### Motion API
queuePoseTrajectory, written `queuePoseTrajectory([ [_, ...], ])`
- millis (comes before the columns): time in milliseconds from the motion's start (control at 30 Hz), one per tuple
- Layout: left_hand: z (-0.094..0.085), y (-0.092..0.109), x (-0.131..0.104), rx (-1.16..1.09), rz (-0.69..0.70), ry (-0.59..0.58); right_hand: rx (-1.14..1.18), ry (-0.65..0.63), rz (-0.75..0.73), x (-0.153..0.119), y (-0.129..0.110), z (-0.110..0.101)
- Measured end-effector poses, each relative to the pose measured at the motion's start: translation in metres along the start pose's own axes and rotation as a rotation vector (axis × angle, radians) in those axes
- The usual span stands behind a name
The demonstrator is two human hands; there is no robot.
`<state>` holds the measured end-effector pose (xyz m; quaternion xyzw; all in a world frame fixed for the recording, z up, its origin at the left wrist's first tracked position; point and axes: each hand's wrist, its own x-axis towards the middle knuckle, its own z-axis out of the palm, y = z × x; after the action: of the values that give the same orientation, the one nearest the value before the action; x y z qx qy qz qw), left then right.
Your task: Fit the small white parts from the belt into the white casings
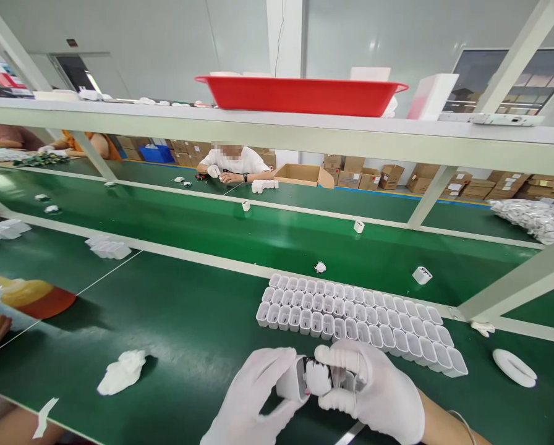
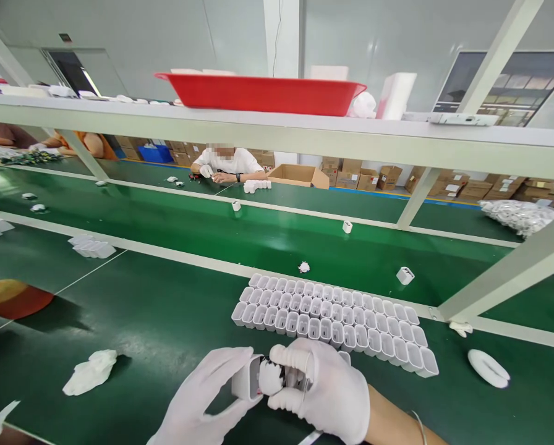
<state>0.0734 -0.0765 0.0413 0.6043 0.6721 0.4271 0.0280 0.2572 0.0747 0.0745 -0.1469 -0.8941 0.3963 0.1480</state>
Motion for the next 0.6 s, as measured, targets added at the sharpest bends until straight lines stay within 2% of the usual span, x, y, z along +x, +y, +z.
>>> queuePoseTrajectory([
  [167,-0.001,0.005,0.001,-0.02,0.005,-0.016,-0.105,-0.043,0.154,0.001,-0.008,-0.001],
  [433,0.006,0.006,0.002,-0.088,-0.06,-0.012,-0.083,-0.105,0.3,0.006,-0.018,-0.006],
  [500,0.008,0.007,0.002,-0.103,-0.071,0.006,-0.091,-0.116,0.282,0.008,-0.019,-0.005],
  [600,0.011,0.009,0.001,-0.135,-0.097,0.02,-0.165,-0.142,0.165,0.01,-0.016,0.0],
])
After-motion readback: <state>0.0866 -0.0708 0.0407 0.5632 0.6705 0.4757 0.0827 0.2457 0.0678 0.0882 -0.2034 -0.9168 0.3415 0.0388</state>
